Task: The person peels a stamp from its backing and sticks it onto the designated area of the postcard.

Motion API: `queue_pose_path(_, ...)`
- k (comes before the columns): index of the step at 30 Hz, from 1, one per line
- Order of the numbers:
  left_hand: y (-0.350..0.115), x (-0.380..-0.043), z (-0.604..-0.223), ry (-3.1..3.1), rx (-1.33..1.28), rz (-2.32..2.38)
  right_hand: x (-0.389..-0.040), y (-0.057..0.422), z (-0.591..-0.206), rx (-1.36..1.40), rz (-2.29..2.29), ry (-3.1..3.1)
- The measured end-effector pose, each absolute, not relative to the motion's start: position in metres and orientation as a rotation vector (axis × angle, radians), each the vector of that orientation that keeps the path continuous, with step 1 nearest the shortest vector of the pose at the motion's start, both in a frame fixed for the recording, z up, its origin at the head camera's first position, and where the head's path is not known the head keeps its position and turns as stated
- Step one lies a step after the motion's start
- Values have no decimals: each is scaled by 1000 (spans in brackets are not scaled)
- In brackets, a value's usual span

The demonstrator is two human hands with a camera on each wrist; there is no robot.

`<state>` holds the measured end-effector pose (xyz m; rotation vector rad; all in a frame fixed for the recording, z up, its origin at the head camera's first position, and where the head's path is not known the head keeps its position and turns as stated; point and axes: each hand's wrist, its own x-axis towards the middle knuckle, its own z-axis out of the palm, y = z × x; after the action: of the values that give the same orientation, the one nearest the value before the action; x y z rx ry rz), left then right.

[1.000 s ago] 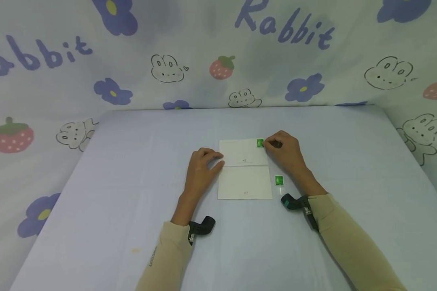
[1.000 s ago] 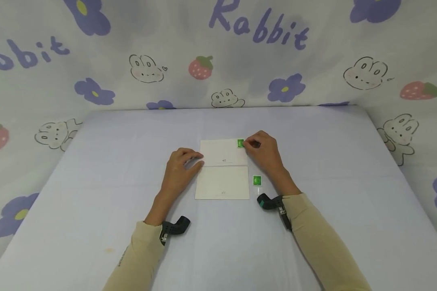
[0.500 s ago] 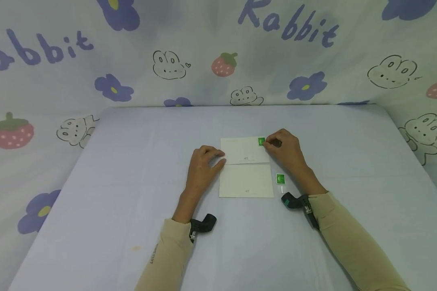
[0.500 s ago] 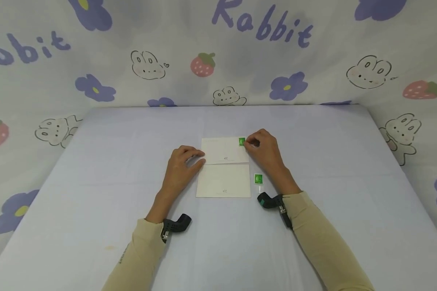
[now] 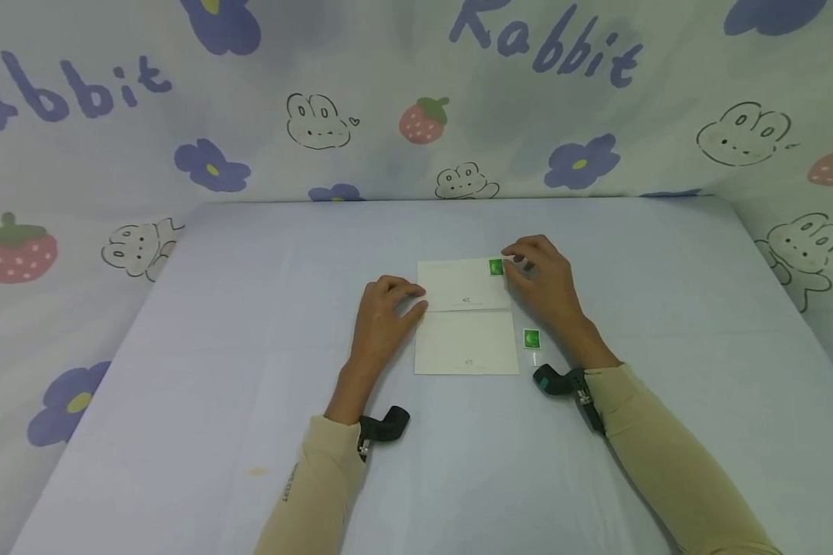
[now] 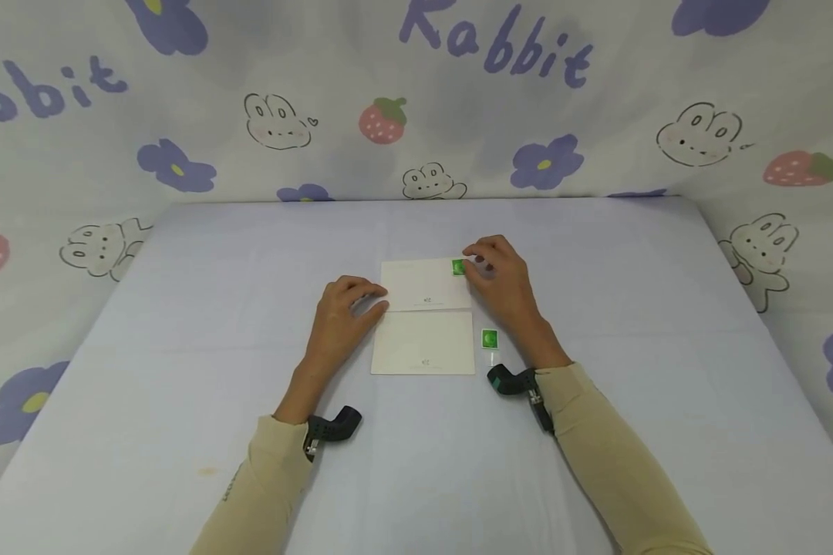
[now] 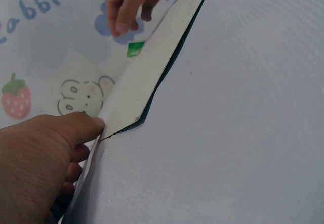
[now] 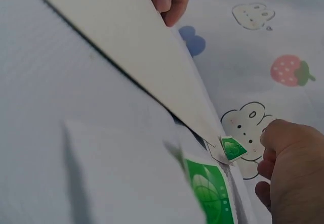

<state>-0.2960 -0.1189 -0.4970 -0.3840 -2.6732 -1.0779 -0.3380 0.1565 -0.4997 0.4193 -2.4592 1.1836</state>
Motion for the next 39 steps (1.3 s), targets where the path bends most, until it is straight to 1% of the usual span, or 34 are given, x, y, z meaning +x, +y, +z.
queue_pose_path(7,-119,-296,-497,-2674,-378,-1072,-333,154,-497,481,1183,-2434)
queue_pose_path(16,-118,-295,-497,-2681,-372,-1096,-334,156,-501,627,1172,-2438)
queue_pose_path(24,-118,-297,-498,-2674,-368,-1093,-335,157,-501,621,1118,-2577)
queue_pose_path(33,-117,-297,-495,-2683,-358,-1107,-337,157,-500,680,1032,-2643)
queue_pose_path(39,-117,-296,-497,-2677,-356,-1110,-335,154,-499,641,1001,-2649)
